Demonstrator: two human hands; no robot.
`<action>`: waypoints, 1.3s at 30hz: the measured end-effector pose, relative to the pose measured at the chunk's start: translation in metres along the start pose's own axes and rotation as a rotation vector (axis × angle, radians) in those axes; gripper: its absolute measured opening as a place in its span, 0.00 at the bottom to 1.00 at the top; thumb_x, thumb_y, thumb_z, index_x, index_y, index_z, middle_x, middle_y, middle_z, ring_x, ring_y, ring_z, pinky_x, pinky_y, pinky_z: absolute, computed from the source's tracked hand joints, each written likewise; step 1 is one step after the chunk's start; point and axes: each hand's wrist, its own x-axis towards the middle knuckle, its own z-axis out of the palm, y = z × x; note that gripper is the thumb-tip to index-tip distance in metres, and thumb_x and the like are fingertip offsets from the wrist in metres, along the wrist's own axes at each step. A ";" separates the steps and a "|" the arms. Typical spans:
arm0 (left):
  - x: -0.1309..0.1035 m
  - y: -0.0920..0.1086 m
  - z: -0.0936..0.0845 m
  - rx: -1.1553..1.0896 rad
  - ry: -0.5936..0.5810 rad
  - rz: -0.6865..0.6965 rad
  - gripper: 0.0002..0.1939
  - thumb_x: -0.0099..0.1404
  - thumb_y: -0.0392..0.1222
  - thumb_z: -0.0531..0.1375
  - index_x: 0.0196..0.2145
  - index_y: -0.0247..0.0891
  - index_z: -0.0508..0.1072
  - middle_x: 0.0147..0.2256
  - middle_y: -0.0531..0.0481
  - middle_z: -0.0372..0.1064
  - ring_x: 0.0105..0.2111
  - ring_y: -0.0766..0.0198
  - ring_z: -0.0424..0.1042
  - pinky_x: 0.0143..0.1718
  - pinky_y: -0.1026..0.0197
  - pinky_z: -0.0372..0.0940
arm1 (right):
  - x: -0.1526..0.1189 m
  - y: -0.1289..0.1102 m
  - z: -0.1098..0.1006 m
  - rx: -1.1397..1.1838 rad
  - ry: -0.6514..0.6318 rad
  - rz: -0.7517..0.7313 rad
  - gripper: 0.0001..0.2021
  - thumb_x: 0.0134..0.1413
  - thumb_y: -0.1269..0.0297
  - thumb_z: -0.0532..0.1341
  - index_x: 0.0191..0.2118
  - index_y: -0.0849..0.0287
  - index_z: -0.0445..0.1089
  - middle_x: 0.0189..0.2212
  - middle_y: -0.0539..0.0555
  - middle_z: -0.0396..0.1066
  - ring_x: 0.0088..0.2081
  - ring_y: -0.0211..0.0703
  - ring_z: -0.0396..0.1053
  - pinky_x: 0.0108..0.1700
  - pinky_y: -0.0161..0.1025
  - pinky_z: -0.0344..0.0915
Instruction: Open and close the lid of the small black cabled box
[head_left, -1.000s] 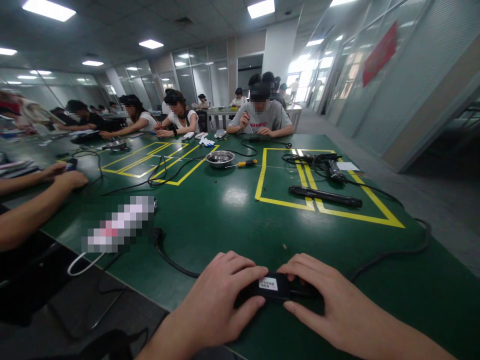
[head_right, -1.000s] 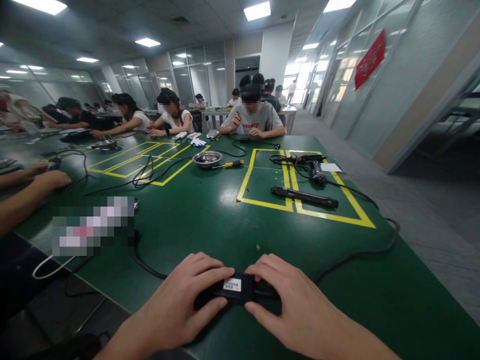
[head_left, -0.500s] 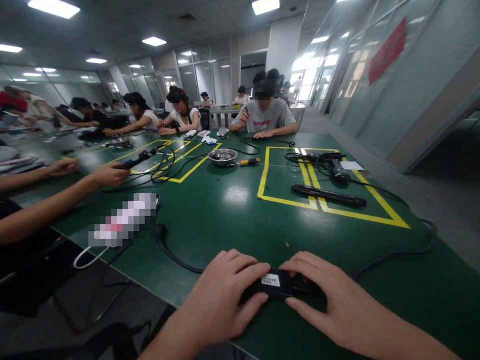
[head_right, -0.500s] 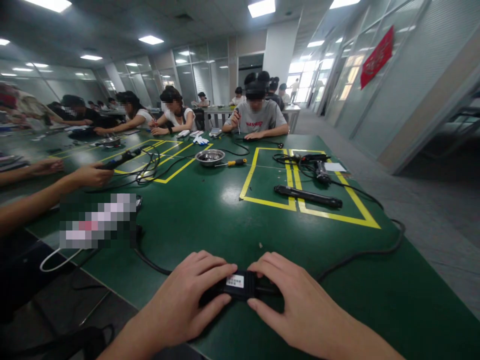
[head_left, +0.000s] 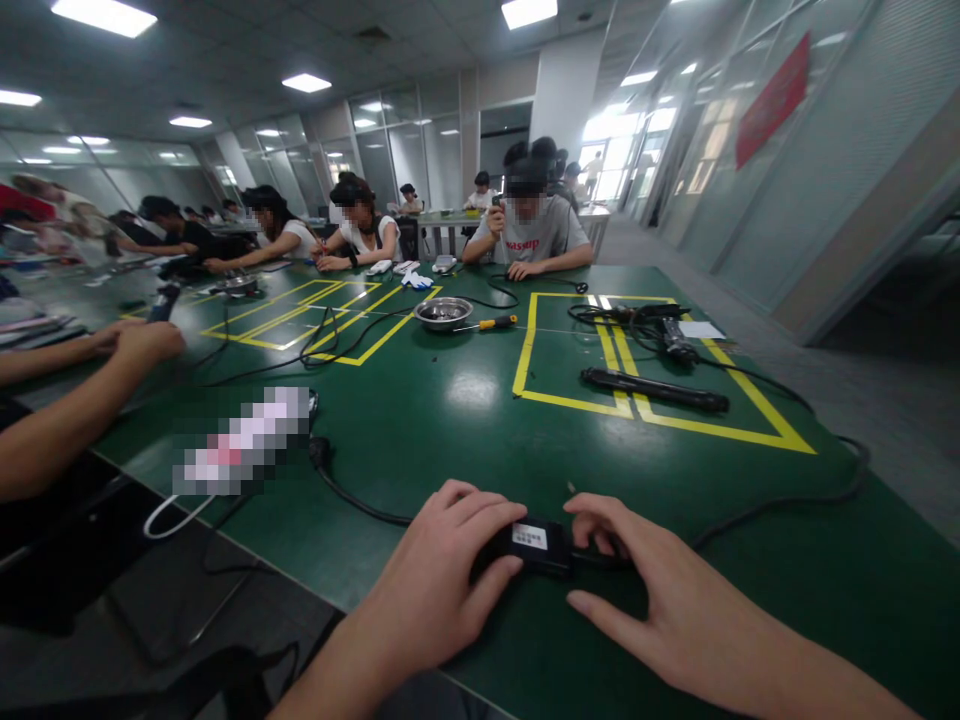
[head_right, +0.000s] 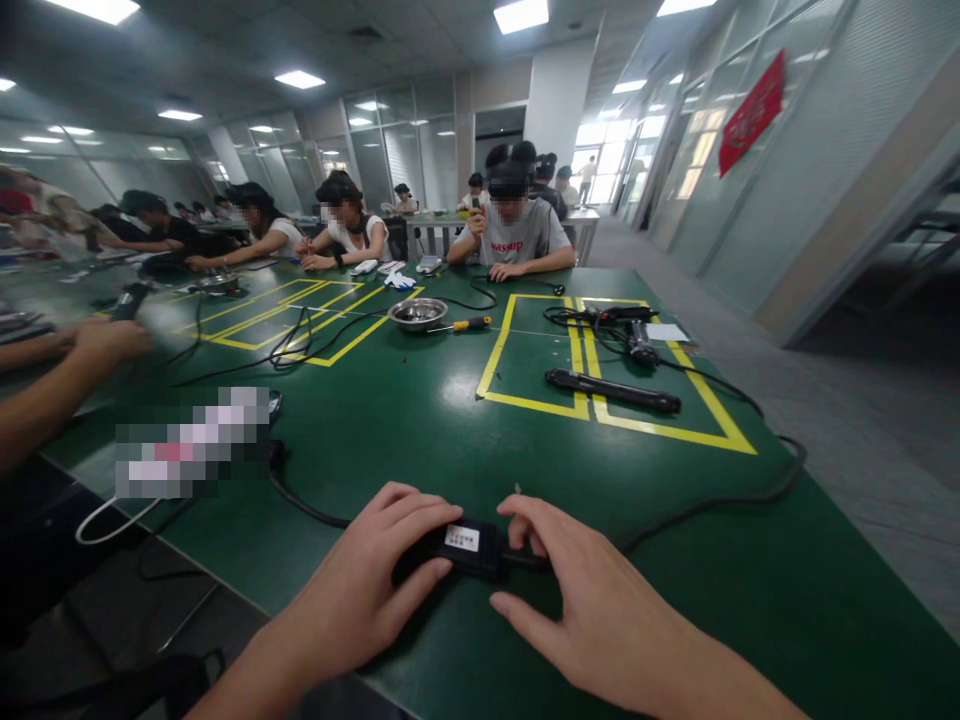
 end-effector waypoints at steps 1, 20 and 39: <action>0.000 0.000 0.000 -0.023 -0.003 -0.004 0.20 0.77 0.32 0.67 0.64 0.42 0.77 0.59 0.43 0.82 0.57 0.48 0.75 0.62 0.42 0.73 | 0.000 -0.001 0.000 0.001 -0.003 -0.003 0.26 0.64 0.59 0.67 0.64 0.53 0.66 0.46 0.57 0.78 0.44 0.56 0.79 0.50 0.55 0.77; 0.027 -0.014 0.005 -0.004 0.044 -0.207 0.13 0.72 0.26 0.67 0.46 0.44 0.78 0.54 0.46 0.84 0.56 0.46 0.80 0.59 0.41 0.74 | 0.005 0.004 0.004 -0.003 -0.009 -0.103 0.05 0.71 0.70 0.62 0.46 0.52 0.74 0.41 0.54 0.78 0.42 0.52 0.78 0.44 0.47 0.73; -0.007 -0.011 -0.028 0.092 -0.213 0.003 0.22 0.80 0.25 0.61 0.60 0.47 0.83 0.49 0.48 0.81 0.47 0.55 0.80 0.47 0.58 0.74 | 0.003 0.011 0.001 -0.100 0.078 -0.316 0.09 0.75 0.73 0.62 0.48 0.53 0.78 0.41 0.53 0.80 0.38 0.48 0.83 0.39 0.42 0.77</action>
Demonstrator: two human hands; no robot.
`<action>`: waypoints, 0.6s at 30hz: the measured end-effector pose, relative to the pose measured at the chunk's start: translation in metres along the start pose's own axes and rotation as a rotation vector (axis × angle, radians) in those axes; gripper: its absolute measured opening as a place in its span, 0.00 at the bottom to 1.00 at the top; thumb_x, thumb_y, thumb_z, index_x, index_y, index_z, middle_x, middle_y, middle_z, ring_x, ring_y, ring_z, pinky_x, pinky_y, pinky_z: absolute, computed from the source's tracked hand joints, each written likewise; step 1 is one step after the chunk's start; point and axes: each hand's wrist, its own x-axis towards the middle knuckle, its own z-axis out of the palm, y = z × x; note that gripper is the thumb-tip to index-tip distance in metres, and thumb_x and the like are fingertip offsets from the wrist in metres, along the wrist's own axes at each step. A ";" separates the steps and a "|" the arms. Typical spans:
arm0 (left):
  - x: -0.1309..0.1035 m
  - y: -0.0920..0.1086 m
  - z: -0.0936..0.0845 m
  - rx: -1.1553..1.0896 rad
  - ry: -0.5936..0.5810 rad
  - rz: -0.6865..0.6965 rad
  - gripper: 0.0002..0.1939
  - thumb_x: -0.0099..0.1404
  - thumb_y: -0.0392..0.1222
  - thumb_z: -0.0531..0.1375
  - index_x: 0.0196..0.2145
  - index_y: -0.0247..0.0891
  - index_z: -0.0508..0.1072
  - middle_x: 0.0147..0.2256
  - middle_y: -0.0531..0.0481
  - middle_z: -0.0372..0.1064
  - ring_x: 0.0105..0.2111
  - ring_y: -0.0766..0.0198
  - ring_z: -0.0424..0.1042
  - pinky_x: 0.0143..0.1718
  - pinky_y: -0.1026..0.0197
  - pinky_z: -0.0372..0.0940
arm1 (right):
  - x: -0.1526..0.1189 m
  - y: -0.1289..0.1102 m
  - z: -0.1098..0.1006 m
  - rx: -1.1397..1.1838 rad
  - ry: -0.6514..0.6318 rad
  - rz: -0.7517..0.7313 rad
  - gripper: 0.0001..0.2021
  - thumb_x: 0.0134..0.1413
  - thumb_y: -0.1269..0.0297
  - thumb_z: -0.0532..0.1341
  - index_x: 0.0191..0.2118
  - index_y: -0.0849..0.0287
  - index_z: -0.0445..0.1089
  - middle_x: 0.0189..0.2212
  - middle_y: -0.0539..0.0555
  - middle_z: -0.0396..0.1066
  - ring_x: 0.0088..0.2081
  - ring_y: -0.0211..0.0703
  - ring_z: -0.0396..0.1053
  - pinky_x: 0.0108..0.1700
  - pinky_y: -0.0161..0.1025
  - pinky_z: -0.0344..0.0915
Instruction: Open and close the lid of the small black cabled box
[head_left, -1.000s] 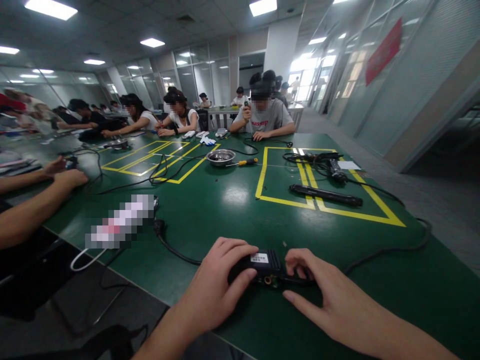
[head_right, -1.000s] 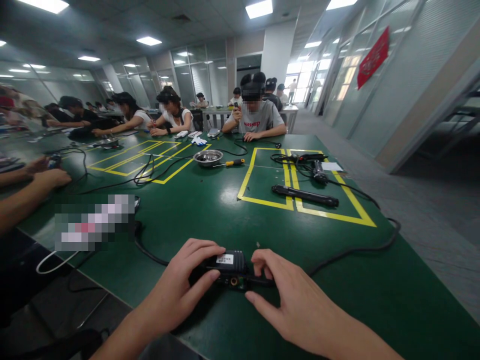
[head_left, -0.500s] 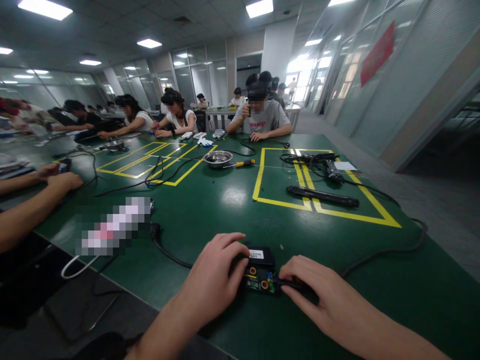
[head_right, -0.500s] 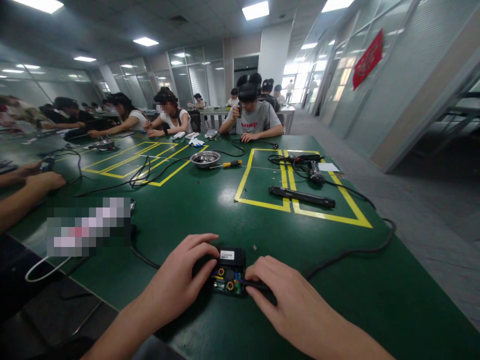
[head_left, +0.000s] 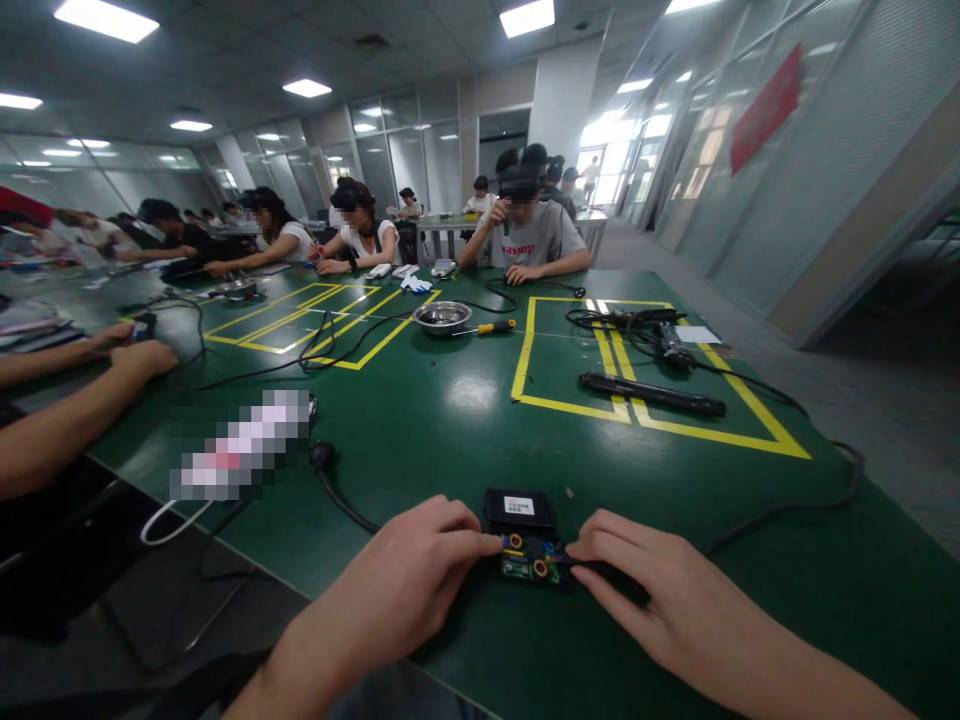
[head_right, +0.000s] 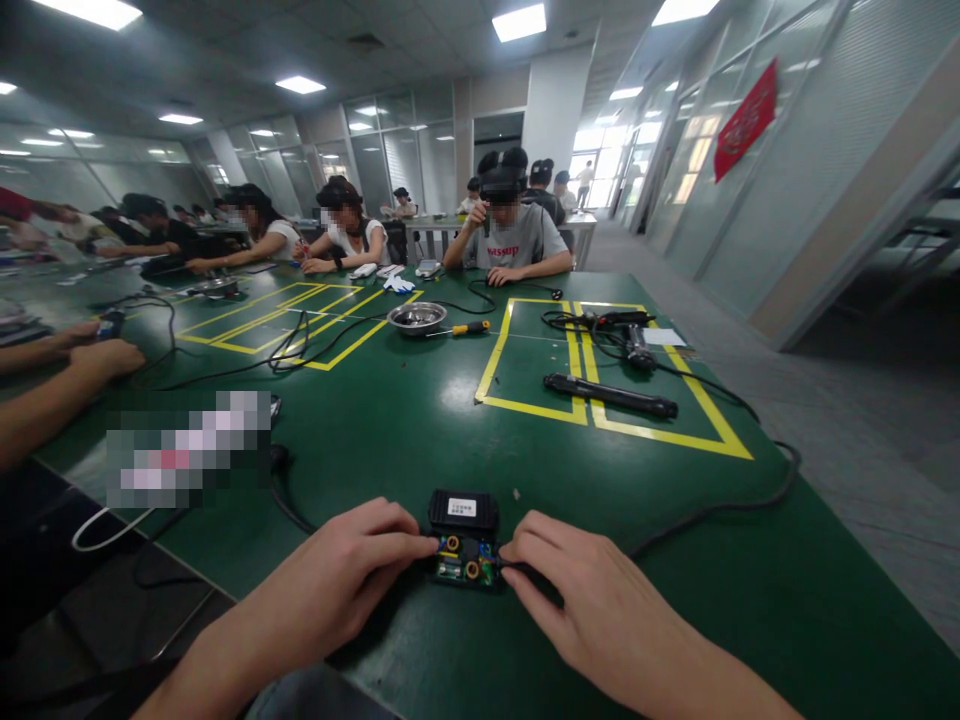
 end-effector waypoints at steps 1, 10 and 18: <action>0.000 0.001 -0.002 0.004 -0.004 -0.003 0.22 0.80 0.25 0.61 0.60 0.47 0.83 0.49 0.48 0.81 0.47 0.55 0.80 0.47 0.58 0.74 | 0.000 0.000 0.000 -0.007 0.001 -0.002 0.09 0.75 0.73 0.62 0.48 0.53 0.78 0.41 0.53 0.80 0.38 0.48 0.83 0.39 0.42 0.78; -0.006 -0.007 0.004 -0.079 0.114 0.052 0.22 0.80 0.25 0.59 0.62 0.45 0.81 0.52 0.46 0.81 0.50 0.56 0.79 0.51 0.58 0.74 | 0.002 -0.007 -0.007 0.051 0.049 -0.014 0.09 0.74 0.73 0.60 0.49 0.52 0.77 0.40 0.53 0.81 0.38 0.46 0.82 0.40 0.40 0.78; -0.003 -0.008 0.003 -0.065 0.090 0.033 0.18 0.82 0.29 0.60 0.59 0.46 0.83 0.50 0.46 0.82 0.49 0.55 0.79 0.49 0.57 0.75 | 0.004 -0.009 -0.006 0.069 -0.026 0.088 0.07 0.73 0.71 0.61 0.44 0.53 0.76 0.37 0.52 0.80 0.36 0.48 0.80 0.38 0.42 0.73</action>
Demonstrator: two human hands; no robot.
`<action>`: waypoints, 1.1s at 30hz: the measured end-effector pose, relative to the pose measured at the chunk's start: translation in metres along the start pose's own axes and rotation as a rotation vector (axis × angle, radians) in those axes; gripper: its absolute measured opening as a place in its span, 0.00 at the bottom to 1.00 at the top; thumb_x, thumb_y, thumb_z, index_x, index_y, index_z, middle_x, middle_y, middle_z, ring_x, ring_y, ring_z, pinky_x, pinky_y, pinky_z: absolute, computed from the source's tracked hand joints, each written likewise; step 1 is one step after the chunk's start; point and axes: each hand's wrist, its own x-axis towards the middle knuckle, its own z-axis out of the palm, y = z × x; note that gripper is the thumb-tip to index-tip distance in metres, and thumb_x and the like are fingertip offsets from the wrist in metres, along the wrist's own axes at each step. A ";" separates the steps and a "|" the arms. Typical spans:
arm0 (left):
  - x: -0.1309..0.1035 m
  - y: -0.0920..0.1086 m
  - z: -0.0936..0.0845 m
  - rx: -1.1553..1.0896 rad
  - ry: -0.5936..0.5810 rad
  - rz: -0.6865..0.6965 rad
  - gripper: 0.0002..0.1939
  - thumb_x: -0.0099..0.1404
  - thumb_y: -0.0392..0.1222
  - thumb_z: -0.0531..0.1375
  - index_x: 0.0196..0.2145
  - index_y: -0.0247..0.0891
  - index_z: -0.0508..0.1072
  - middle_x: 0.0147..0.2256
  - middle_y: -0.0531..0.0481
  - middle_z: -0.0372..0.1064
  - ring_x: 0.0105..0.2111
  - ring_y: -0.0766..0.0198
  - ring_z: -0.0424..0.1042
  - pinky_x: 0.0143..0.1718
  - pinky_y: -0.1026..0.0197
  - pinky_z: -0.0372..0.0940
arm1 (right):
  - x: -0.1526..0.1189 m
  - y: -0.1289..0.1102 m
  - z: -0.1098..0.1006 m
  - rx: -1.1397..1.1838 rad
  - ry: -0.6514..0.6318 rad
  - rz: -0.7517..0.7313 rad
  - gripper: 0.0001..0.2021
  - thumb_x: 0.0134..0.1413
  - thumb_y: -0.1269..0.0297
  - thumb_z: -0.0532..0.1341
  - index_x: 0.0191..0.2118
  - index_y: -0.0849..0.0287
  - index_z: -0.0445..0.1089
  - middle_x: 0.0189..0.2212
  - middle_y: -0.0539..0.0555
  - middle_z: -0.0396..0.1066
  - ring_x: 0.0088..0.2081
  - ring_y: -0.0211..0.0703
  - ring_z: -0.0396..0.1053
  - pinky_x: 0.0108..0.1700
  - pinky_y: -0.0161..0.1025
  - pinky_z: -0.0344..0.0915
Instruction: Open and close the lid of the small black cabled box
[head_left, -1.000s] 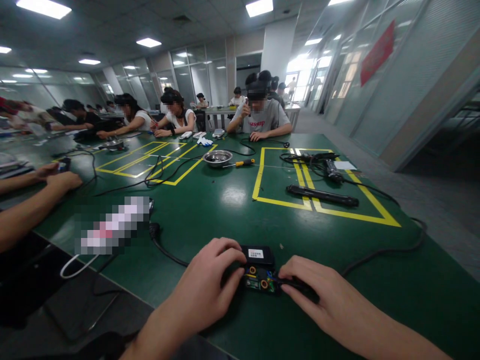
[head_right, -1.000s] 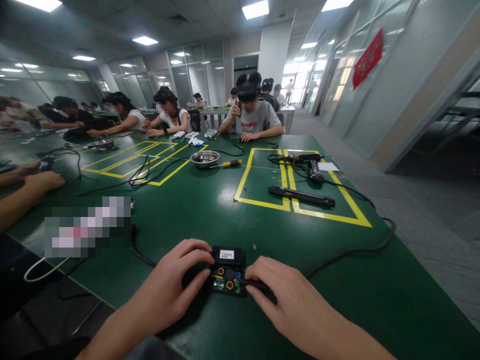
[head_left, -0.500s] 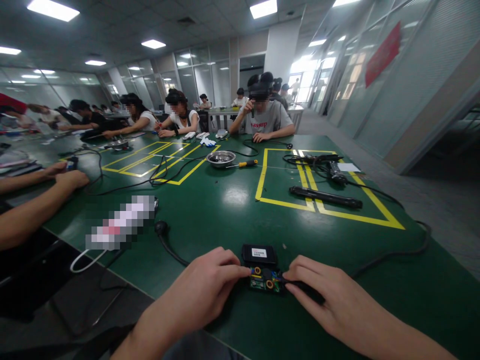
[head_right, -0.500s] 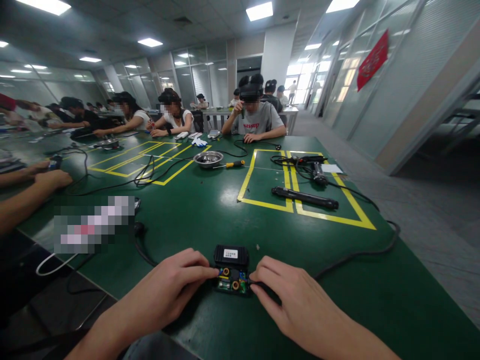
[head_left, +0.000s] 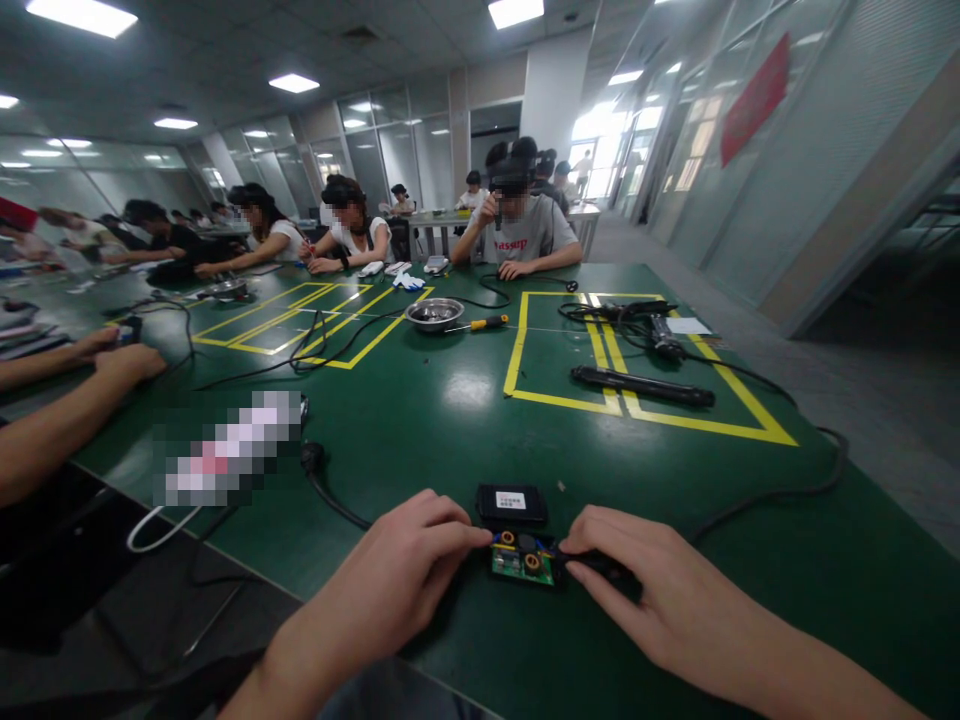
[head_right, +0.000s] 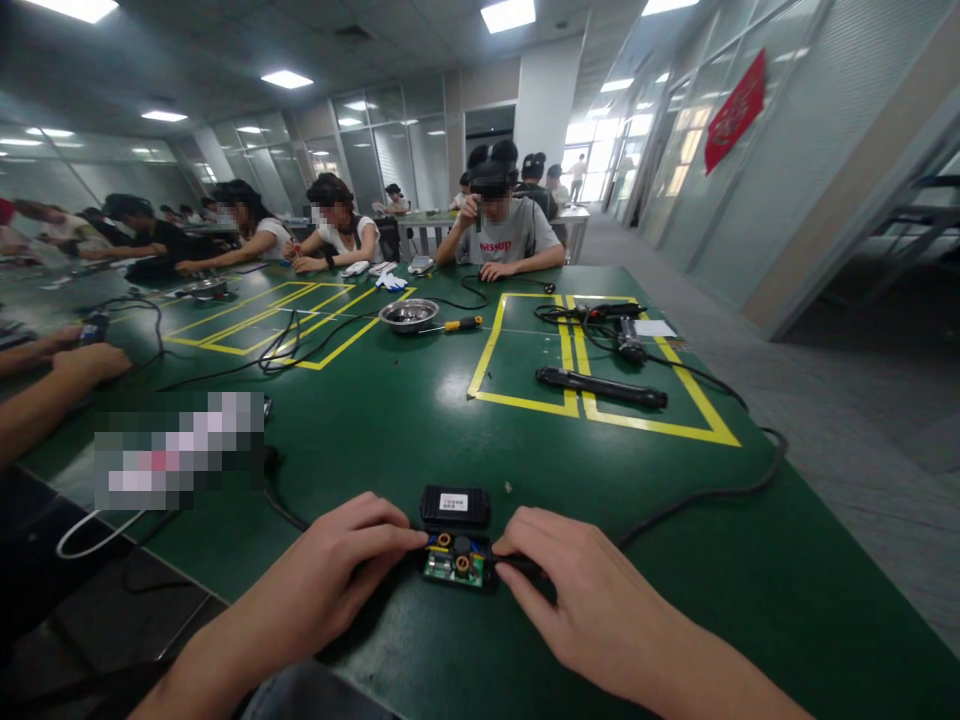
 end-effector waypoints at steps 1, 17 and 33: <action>0.001 0.000 0.000 -0.007 0.000 -0.004 0.17 0.83 0.30 0.60 0.59 0.45 0.83 0.49 0.46 0.82 0.49 0.55 0.79 0.49 0.57 0.76 | 0.000 0.000 0.000 0.005 -0.002 0.012 0.07 0.73 0.71 0.61 0.43 0.53 0.75 0.37 0.52 0.80 0.36 0.48 0.80 0.38 0.42 0.73; -0.003 -0.001 0.002 0.019 0.015 0.043 0.19 0.83 0.29 0.58 0.61 0.45 0.82 0.51 0.45 0.81 0.49 0.54 0.78 0.48 0.55 0.75 | 0.001 -0.003 -0.001 -0.020 -0.020 0.005 0.07 0.72 0.72 0.60 0.42 0.54 0.74 0.37 0.54 0.79 0.38 0.50 0.78 0.39 0.45 0.72; 0.046 -0.009 0.006 0.137 0.059 -0.154 0.15 0.77 0.33 0.68 0.56 0.44 0.87 0.57 0.43 0.84 0.55 0.46 0.81 0.60 0.41 0.76 | 0.003 -0.004 -0.001 -0.023 -0.010 0.041 0.08 0.68 0.75 0.61 0.41 0.53 0.71 0.37 0.55 0.77 0.38 0.51 0.76 0.40 0.46 0.72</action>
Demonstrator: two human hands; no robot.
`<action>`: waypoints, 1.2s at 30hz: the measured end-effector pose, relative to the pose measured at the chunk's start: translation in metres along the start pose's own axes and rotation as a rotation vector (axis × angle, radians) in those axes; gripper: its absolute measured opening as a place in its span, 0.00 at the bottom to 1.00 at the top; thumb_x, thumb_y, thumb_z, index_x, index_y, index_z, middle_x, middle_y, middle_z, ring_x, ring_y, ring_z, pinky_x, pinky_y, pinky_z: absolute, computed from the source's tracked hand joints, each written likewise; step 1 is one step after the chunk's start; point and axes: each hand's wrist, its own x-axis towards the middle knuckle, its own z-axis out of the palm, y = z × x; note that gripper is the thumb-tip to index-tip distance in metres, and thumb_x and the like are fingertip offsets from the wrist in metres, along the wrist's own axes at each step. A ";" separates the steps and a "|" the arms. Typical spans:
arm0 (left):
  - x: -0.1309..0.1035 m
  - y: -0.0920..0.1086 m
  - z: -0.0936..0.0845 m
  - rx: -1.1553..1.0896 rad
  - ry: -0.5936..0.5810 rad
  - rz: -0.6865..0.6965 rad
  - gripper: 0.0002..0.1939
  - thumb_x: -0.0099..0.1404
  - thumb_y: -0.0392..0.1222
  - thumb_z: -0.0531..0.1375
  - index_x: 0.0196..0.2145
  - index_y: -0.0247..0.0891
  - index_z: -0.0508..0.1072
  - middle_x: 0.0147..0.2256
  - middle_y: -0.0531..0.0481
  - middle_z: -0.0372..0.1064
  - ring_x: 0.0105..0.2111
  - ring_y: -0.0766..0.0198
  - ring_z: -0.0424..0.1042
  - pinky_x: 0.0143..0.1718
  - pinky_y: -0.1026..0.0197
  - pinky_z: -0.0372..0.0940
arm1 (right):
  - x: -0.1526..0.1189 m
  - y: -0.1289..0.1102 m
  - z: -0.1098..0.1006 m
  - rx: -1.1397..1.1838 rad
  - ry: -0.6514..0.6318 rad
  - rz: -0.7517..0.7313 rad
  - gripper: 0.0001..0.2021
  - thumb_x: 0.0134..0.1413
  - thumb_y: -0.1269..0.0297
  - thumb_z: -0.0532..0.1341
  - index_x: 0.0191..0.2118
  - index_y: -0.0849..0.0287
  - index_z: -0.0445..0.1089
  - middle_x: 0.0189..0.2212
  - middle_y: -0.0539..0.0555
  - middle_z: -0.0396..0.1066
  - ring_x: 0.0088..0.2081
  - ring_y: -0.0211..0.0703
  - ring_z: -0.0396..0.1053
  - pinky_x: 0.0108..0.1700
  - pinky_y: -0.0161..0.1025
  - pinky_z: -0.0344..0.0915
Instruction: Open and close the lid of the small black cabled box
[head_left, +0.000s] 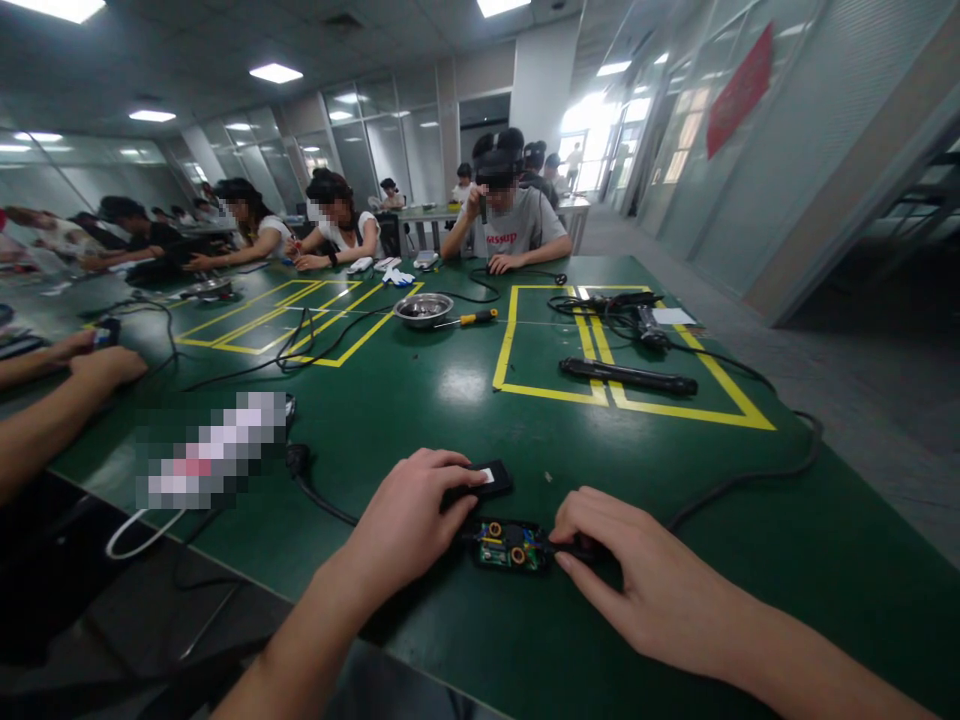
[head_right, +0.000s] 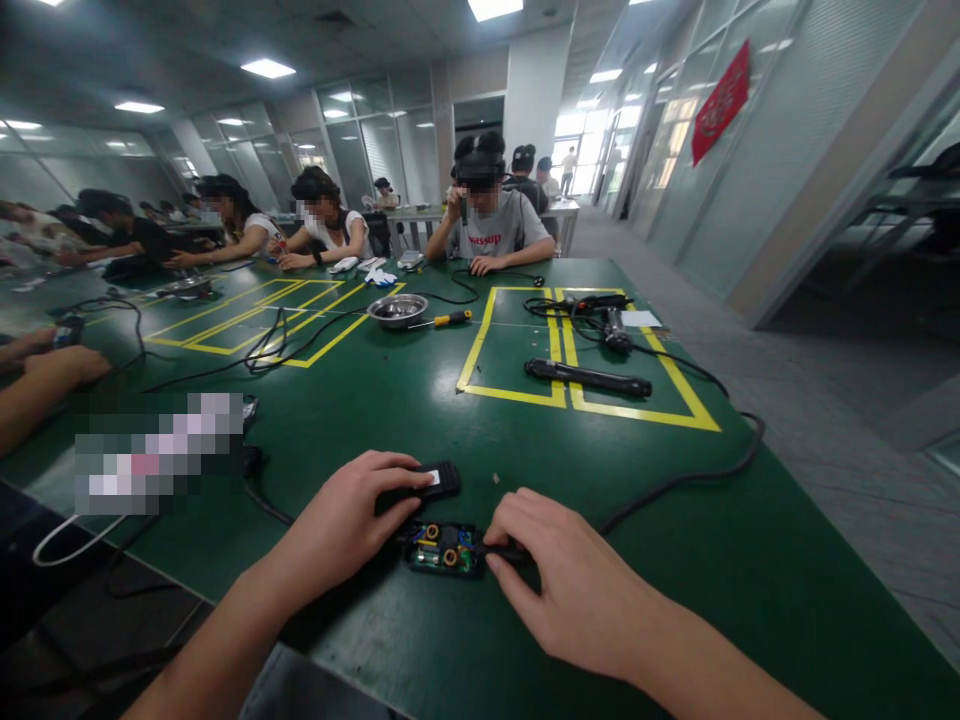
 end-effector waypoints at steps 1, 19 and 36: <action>-0.002 -0.001 -0.002 0.001 0.016 -0.011 0.15 0.77 0.32 0.68 0.56 0.44 0.87 0.56 0.43 0.84 0.55 0.46 0.81 0.60 0.42 0.76 | 0.000 0.000 0.000 0.004 -0.002 -0.002 0.08 0.68 0.75 0.61 0.41 0.53 0.72 0.37 0.55 0.77 0.39 0.51 0.76 0.40 0.46 0.72; -0.024 0.023 -0.012 -0.121 -0.136 0.214 0.20 0.80 0.32 0.65 0.63 0.50 0.83 0.57 0.45 0.82 0.56 0.51 0.78 0.59 0.50 0.75 | 0.002 -0.001 -0.001 0.033 -0.029 0.083 0.07 0.67 0.74 0.62 0.39 0.53 0.71 0.37 0.54 0.76 0.39 0.50 0.74 0.42 0.46 0.72; -0.028 0.009 0.007 -0.244 -0.028 0.254 0.22 0.77 0.32 0.69 0.63 0.50 0.82 0.56 0.44 0.81 0.54 0.50 0.77 0.57 0.47 0.74 | 0.005 -0.005 0.000 0.072 -0.056 0.085 0.14 0.66 0.70 0.71 0.55 0.53 0.79 0.47 0.55 0.80 0.48 0.54 0.79 0.57 0.53 0.75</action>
